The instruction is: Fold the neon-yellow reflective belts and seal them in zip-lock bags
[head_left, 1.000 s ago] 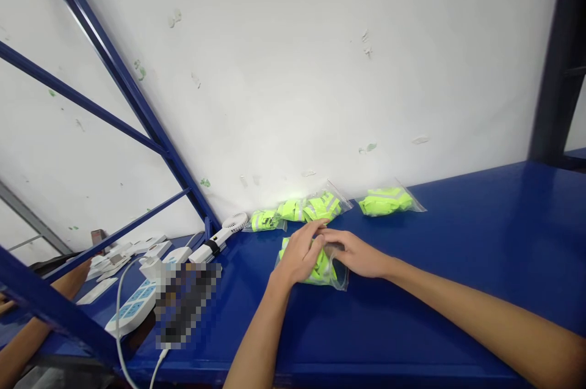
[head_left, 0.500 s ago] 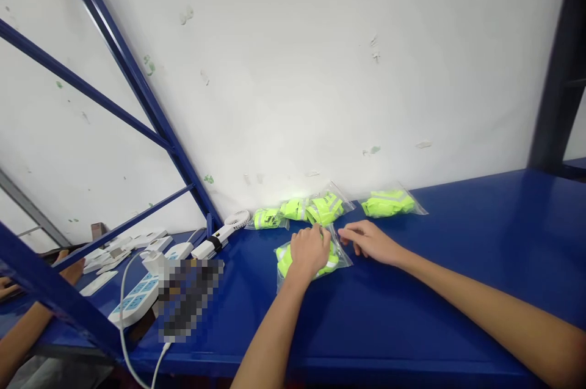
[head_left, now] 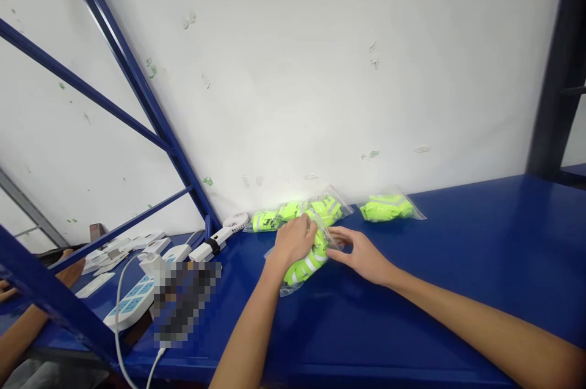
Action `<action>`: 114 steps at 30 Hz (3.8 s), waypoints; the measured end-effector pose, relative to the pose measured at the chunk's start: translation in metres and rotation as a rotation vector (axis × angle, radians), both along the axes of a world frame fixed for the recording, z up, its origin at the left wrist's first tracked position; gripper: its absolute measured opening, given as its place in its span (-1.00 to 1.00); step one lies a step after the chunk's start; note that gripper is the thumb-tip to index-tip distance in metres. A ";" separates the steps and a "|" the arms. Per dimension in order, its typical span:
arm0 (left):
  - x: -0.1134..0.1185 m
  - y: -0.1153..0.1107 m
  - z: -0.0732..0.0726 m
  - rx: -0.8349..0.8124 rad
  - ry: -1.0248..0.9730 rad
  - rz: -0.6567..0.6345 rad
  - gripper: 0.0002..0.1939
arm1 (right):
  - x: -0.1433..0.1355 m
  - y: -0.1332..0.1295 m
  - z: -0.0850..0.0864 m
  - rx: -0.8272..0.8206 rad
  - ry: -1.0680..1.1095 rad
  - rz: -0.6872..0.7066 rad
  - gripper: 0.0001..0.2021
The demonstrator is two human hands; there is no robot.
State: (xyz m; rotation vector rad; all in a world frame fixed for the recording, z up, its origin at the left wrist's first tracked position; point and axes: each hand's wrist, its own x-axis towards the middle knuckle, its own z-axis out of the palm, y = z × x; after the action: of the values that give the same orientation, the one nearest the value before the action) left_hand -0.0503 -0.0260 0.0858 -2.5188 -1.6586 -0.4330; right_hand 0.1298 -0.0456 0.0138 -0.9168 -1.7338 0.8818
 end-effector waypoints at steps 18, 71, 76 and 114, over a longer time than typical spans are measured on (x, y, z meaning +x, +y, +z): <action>0.025 0.002 -0.021 0.148 0.015 -0.130 -0.77 | 0.014 0.020 -0.003 -0.199 0.079 0.212 -0.58; 0.009 0.006 -0.026 0.115 -0.302 -0.192 -0.87 | -0.004 0.009 -0.004 0.021 0.159 -0.213 -0.75; 0.009 0.005 -0.026 0.100 -0.396 -0.244 -0.78 | -0.002 0.008 -0.003 0.062 0.128 -0.094 -0.70; 0.008 0.010 -0.028 0.007 -0.434 -0.252 -0.73 | 0.006 0.013 -0.004 -0.113 0.074 -0.059 -0.68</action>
State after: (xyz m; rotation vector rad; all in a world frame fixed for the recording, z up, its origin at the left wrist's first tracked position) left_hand -0.0424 -0.0162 0.0577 -2.7838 -1.4416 -1.0729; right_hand 0.1353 -0.0325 0.0096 -0.9917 -1.5996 0.9706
